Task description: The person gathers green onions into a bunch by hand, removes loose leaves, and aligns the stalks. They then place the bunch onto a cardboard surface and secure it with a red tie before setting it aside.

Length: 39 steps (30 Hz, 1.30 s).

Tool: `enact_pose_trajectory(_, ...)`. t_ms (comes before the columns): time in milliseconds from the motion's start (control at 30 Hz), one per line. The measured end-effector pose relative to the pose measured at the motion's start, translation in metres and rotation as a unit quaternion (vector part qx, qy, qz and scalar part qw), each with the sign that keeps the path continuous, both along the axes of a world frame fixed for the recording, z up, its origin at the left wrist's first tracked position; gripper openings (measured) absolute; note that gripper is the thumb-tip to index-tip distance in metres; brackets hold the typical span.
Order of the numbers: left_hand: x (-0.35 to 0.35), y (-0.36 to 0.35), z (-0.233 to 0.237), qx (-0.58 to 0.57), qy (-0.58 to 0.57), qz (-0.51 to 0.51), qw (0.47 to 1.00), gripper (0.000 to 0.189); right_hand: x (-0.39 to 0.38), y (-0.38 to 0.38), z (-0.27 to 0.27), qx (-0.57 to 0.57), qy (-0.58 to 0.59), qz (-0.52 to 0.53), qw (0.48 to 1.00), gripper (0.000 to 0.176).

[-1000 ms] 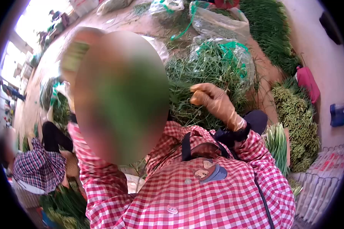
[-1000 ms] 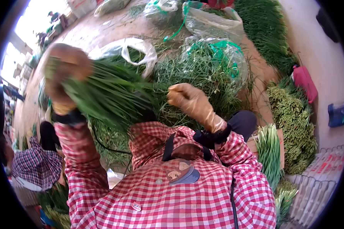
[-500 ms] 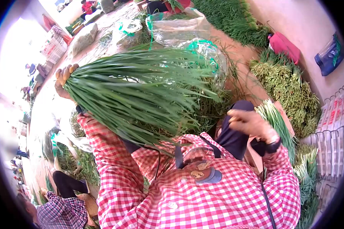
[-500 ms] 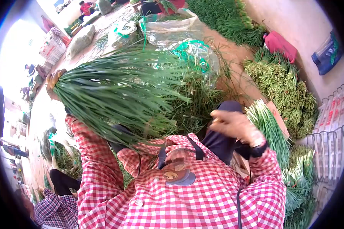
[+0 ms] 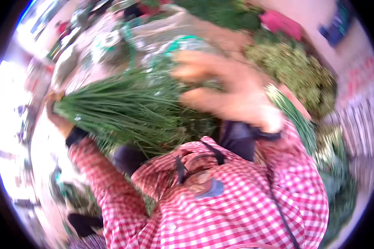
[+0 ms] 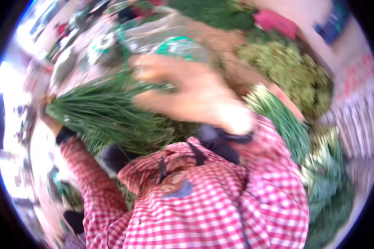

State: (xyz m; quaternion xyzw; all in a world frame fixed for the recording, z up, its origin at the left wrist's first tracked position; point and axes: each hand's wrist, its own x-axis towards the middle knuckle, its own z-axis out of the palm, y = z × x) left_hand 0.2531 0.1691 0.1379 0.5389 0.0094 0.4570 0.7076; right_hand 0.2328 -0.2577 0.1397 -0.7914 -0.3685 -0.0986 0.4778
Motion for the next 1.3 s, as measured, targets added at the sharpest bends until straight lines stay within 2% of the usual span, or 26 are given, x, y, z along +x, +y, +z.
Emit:
enact_pose_trajectory(67,0.008,-0.025,0.014,0.135,0.044,-0.137,0.980,0.023,0.006,0.039,0.003,0.035,-0.012,0.076,0.996,0.083)
enact_pose_trajectory(100,0.009,-0.064,0.016,0.173,0.045,-0.073,0.981,0.021,0.007,0.058,0.006,0.017,-0.030,0.083,0.996,0.101)
enact_pose_trajectory(133,0.000,-0.117,0.025,0.253,0.046,0.038,0.966,0.018,0.020,0.084,-0.010,0.120,-0.132,0.079,0.981,0.106)
enact_pose_trajectory(200,-0.003,-0.138,0.031,0.258,0.002,-0.066,0.964,0.017,0.035,0.113,-0.025,0.166,-0.057,0.115,0.978,0.111)
enact_pose_trajectory(233,-0.007,-0.135,0.031,0.187,0.001,-0.170,0.967,0.021,0.041,0.126,-0.038,0.211,-0.174,0.068,0.959,0.115)
enact_pose_trajectory(267,-0.013,-0.132,0.031,0.106,0.006,-0.263,0.959,0.025,0.034,0.126,-0.038,0.185,-0.157,0.051,0.969,0.121)
enact_pose_trajectory(300,-0.006,-0.125,0.029,0.071,0.024,-0.256,0.964,0.027,0.030,0.125,-0.033,0.162,-0.137,0.040,0.976,0.126)
enact_pose_trajectory(333,0.000,-0.119,0.028,0.034,0.041,-0.249,0.967,0.029,0.020,0.111,-0.025,0.113,-0.127,0.033,0.985,0.124)
enact_pose_trajectory(400,0.006,-0.099,0.041,-0.033,0.101,-0.119,0.987,0.032,0.018,0.080,-0.023,0.137,-0.102,0.114,0.979,0.117)
enact_pose_trajectory(433,0.024,-0.029,0.016,0.090,-0.010,-0.208,0.974,0.029,0.021,0.068,-0.022,0.153,-0.095,0.168,0.969,0.114)
enact_pose_trajectory(500,0.019,-0.038,0.007,0.192,-0.107,-0.091,0.971,0.019,0.021,0.038,-0.028,0.100,0.042,0.079,0.991,0.089)
enact_pose_trajectory(533,0.015,-0.043,0.003,0.233,-0.151,-0.024,0.960,0.016,0.021,0.019,-0.025,0.101,0.005,0.007,0.995,0.062)
enact_pose_trajectory(567,0.011,-0.026,-0.006,0.162,-0.147,-0.041,0.975,0.011,0.018,-0.003,-0.015,0.082,0.111,-0.022,0.990,0.042)
enact_pose_trajectory(600,-0.010,-0.028,0.004,-0.072,-0.090,-0.241,0.964,0.009,0.025,-0.018,-0.024,0.171,0.088,-0.022,0.981,0.027)
enact_pose_trajectory(633,-0.018,-0.023,-0.002,-0.047,-0.111,-0.247,0.962,0.009,0.027,-0.033,-0.029,0.195,0.087,-0.088,0.973,0.019)
enact_pose_trajectory(667,-0.027,0.006,-0.010,-0.082,-0.112,-0.306,0.942,0.010,0.021,-0.052,-0.022,0.190,0.149,-0.086,0.967,0.018)
enact_pose_trajectory(700,-0.036,0.029,-0.023,-0.073,-0.107,-0.280,0.951,0.011,0.017,-0.071,-0.016,0.182,0.210,-0.090,0.957,0.018)
enact_pose_trajectory(800,-0.074,0.071,-0.039,-0.109,-0.039,-0.296,0.948,0.012,0.009,-0.083,-0.021,0.127,0.273,0.040,0.953,0.018)
enact_pose_trajectory(833,-0.082,0.062,-0.035,-0.132,-0.032,-0.375,0.917,0.011,0.003,-0.075,-0.020,0.106,0.313,0.070,0.941,0.017)
enact_pose_trajectory(933,-0.095,0.056,-0.043,-0.106,-0.084,-0.262,0.956,0.011,0.000,-0.039,-0.014,-0.021,0.382,0.073,0.921,0.019)
enact_pose_trajectory(1033,-0.102,0.071,-0.046,-0.105,-0.094,-0.346,0.928,0.010,0.013,-0.001,-0.035,-0.097,0.131,0.132,0.978,0.042)
enact_pose_trajectory(1100,-0.104,0.073,-0.044,-0.095,-0.100,-0.344,0.929,0.012,0.008,0.026,-0.013,-0.238,0.203,0.132,0.940,0.056)
enact_pose_trajectory(1133,-0.104,0.072,-0.042,-0.091,-0.100,-0.348,0.928,0.013,0.007,0.038,-0.014,-0.235,0.190,0.141,0.943,0.063)
enact_pose_trajectory(1200,-0.109,0.069,-0.040,-0.104,-0.109,-0.280,0.948,0.013,0.002,0.057,-0.022,-0.218,0.134,0.141,0.956,0.056)
enact_pose_trajectory(1267,-0.107,0.070,-0.040,-0.074,-0.139,-0.304,0.939,0.017,0.001,0.071,-0.028,-0.184,0.076,0.148,0.969,0.043)
enact_pose_trajectory(1300,-0.107,0.068,-0.039,-0.068,-0.147,-0.328,0.931,0.019,0.001,0.077,-0.040,-0.104,0.017,0.165,0.981,0.036)
